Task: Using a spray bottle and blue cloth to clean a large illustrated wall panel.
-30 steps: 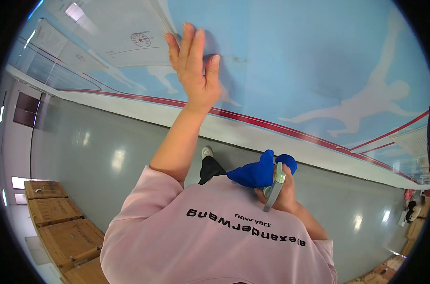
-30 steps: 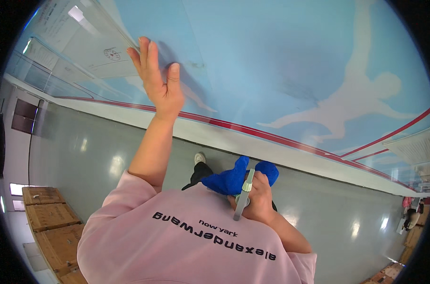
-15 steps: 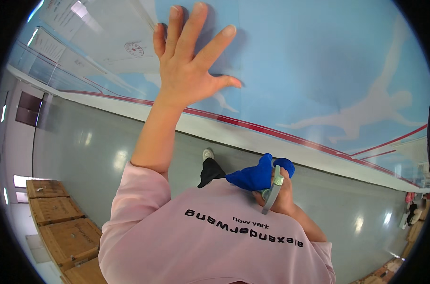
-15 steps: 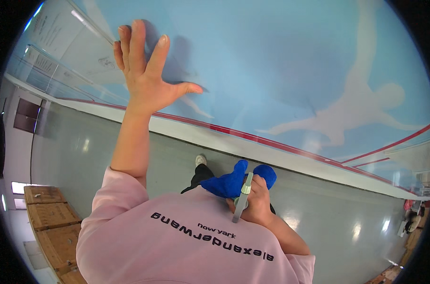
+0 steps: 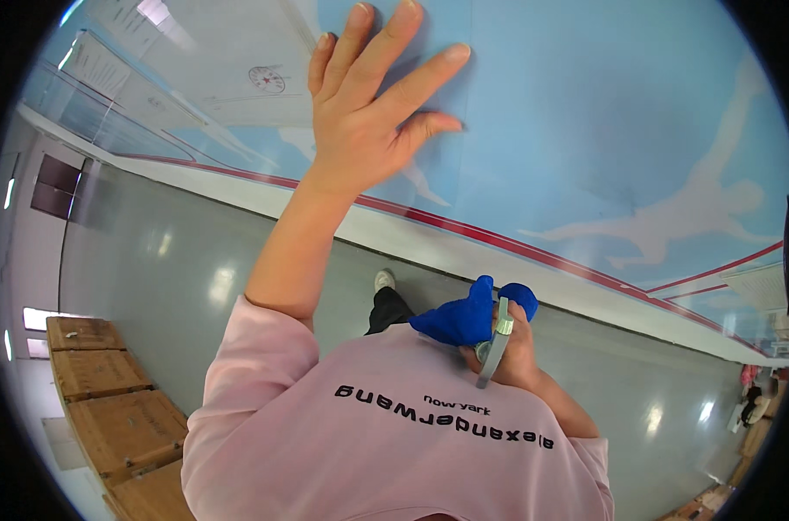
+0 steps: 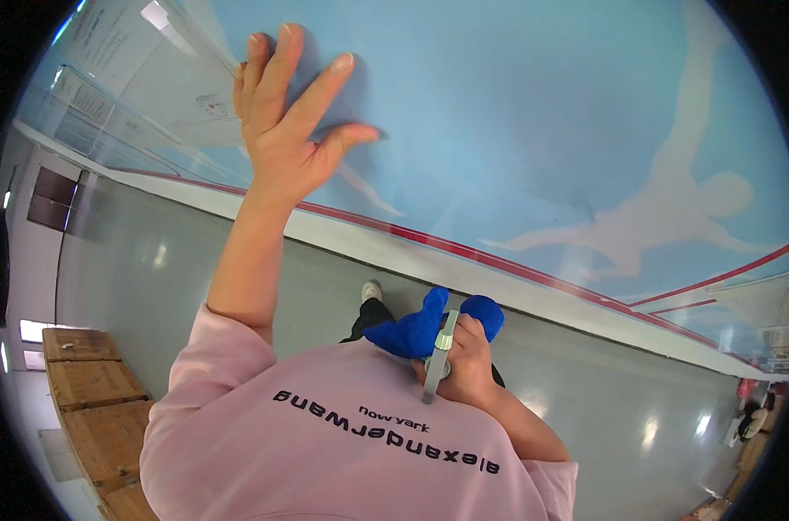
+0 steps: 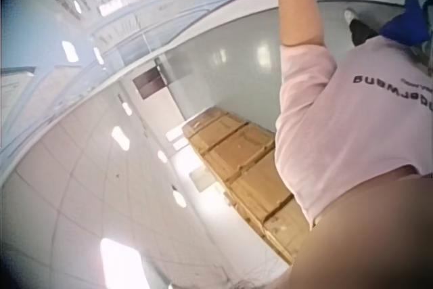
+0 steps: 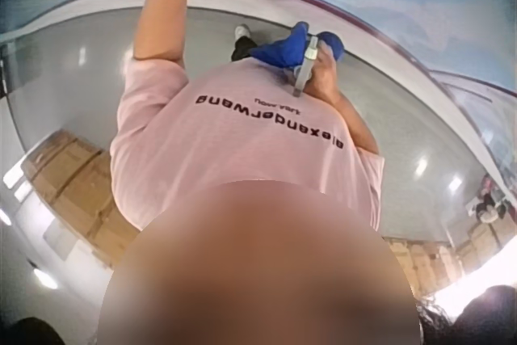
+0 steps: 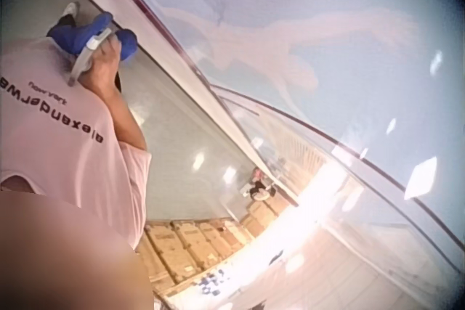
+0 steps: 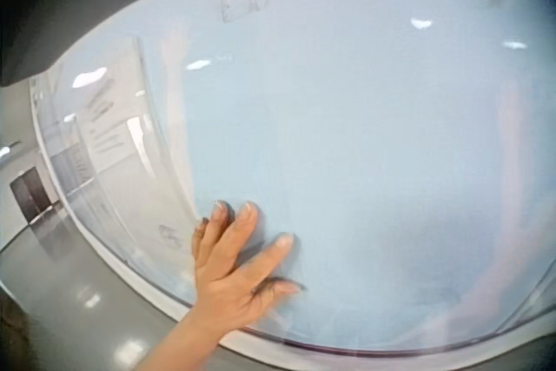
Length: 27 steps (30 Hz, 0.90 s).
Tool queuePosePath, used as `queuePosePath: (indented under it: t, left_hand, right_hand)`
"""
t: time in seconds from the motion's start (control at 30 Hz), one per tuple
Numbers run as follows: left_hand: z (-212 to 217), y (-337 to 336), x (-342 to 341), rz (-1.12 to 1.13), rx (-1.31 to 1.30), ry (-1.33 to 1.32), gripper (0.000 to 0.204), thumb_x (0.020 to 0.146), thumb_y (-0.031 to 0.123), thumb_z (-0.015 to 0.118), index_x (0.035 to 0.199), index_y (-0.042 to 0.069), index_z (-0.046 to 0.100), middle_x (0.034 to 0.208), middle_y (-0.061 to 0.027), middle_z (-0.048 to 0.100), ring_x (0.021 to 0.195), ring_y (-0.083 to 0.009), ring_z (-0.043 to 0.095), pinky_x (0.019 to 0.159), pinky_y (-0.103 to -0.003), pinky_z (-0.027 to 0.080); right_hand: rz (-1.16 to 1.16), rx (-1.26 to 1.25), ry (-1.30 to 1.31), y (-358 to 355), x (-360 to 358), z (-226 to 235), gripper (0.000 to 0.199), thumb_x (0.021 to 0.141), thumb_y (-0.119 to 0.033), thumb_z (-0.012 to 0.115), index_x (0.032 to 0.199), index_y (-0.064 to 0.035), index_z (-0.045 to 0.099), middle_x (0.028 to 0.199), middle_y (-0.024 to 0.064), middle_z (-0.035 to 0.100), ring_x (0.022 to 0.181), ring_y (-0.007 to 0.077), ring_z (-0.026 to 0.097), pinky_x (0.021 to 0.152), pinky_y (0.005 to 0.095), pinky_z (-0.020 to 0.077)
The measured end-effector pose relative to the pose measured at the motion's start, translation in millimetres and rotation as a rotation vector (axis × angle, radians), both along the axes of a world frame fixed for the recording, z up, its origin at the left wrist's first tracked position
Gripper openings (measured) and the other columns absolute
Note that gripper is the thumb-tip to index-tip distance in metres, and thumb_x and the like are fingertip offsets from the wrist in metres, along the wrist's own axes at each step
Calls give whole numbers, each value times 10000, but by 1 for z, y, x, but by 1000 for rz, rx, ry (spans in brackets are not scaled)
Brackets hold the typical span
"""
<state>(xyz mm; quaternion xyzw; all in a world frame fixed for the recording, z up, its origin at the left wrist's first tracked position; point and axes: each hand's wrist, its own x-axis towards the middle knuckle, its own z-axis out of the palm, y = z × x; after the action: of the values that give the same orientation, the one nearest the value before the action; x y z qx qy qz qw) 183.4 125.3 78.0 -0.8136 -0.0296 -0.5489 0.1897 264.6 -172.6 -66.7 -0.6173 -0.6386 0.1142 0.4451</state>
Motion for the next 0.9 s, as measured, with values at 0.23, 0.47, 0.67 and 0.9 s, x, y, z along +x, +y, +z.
queuePosePath:
  t: [0.23,0.47,0.67,0.9]
  left_hand:
    - [-6,-22,9,80,-90,125,864,463,625,780,1223,271,572,1489,-170,209,1326,-476,178,987,-618,192]
    - [-16,-22,11,117,-77,-42,572,628,633,629,1138,375,628,1388,-19,431,1298,-276,335,1021,-481,221]
    - [-9,-12,3,116,56,27,560,733,614,588,1122,219,657,1360,-58,468,1263,-281,381,952,-417,333]
    - [15,-1,-19,73,113,278,546,717,583,584,1140,243,643,1330,20,506,1256,-190,408,951,-362,341]
  right_hand:
    - [-122,-36,23,-14,-1,3,401,483,-96,780,857,-102,633,836,90,576,770,293,511,676,390,402]
    - [-126,-16,-31,-9,4,10,383,489,-88,771,847,-111,637,847,81,584,752,292,517,675,383,410]
    - [-108,6,-13,3,1,18,319,533,-93,746,833,-119,642,833,86,613,730,301,560,679,385,440]
    - [-42,-136,212,7,5,3,318,606,-150,771,878,-77,621,841,108,634,763,324,610,698,384,493]
